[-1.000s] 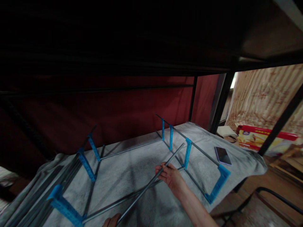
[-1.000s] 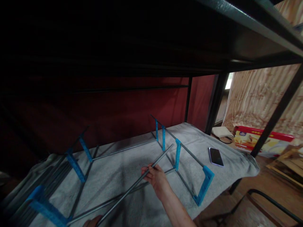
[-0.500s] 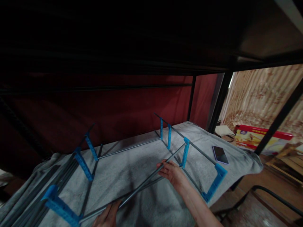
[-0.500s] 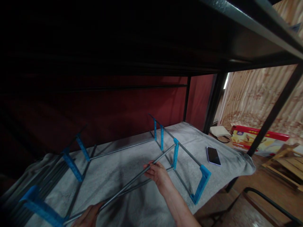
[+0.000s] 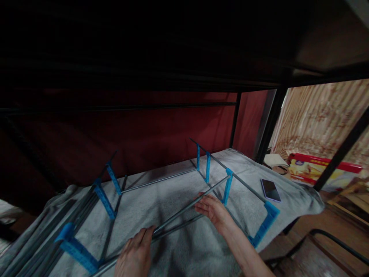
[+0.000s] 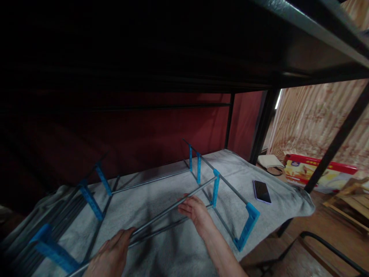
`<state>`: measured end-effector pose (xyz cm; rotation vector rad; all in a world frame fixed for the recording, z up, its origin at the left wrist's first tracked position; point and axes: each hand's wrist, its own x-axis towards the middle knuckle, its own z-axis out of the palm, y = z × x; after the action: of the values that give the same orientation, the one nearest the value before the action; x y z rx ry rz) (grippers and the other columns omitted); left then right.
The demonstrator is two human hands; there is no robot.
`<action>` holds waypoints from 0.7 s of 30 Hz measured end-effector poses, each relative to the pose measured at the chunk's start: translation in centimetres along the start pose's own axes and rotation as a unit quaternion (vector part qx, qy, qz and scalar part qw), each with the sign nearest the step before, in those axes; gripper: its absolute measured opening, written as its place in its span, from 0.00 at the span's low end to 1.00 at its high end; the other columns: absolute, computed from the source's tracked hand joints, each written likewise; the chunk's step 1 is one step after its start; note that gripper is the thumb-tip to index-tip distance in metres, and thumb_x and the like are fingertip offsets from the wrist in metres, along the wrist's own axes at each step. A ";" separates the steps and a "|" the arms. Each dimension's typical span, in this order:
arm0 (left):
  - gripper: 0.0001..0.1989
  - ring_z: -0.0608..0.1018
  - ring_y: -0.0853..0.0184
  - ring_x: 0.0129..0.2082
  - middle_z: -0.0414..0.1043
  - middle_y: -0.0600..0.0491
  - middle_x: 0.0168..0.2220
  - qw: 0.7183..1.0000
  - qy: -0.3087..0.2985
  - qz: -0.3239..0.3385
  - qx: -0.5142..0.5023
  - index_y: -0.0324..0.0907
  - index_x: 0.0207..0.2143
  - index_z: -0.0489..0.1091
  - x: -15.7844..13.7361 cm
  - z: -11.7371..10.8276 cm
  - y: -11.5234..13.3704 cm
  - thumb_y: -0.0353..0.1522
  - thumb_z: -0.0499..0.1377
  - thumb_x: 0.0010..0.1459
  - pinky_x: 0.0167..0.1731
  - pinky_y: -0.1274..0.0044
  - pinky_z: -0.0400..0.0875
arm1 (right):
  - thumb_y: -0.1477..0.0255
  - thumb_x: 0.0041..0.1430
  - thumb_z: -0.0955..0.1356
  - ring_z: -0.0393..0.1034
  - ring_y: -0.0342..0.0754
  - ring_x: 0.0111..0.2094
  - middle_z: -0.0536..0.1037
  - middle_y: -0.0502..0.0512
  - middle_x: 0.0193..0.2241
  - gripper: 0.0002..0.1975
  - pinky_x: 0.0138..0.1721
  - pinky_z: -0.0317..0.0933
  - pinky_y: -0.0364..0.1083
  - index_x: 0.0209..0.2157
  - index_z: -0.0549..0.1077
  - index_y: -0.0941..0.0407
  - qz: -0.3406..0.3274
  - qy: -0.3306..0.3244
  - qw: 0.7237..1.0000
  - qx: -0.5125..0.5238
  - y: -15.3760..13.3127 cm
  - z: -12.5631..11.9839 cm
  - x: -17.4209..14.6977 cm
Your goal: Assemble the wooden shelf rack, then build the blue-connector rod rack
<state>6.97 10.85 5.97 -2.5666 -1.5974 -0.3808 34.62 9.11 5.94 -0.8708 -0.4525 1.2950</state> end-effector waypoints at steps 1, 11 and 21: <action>0.28 0.80 0.64 0.44 0.78 0.50 0.47 1.000 -0.001 0.005 0.007 0.44 0.53 0.73 0.5 -0.2 0.4 0.19 0.41 0.61 0.49 0.72 0.70 | 0.70 0.46 0.76 0.78 0.51 0.35 0.82 0.54 0.33 0.13 0.42 0.70 0.51 0.35 0.75 0.55 0.000 0.007 1.000 -0.005 -0.1 -0.4 -0.2; 0.29 0.77 0.62 0.49 0.76 0.47 0.49 0.999 -0.012 0.049 -0.008 0.41 0.55 0.70 4.7 -1.4 4.2 0.16 0.42 0.58 0.54 0.68 0.67 | 0.63 0.43 0.73 0.70 0.54 0.50 0.77 0.53 0.45 0.22 0.52 0.65 0.52 0.43 0.72 0.51 -0.250 0.284 0.914 -0.146 -1.8 -9.8 1.2; 0.27 0.76 0.61 0.46 0.75 0.45 0.47 0.995 0.009 0.101 0.009 0.39 0.56 0.66 6.8 -0.7 6.0 0.16 0.44 0.57 0.50 0.67 0.69 | 0.59 0.46 0.67 0.69 0.59 0.52 0.78 0.61 0.49 0.28 0.58 0.56 0.57 0.49 0.74 0.57 -0.306 0.267 0.858 -0.316 -4.7 -12.0 5.8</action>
<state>15.09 13.97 8.76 -2.6700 -1.3113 -0.3660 47.82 10.90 1.15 -1.4339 -0.6501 0.2634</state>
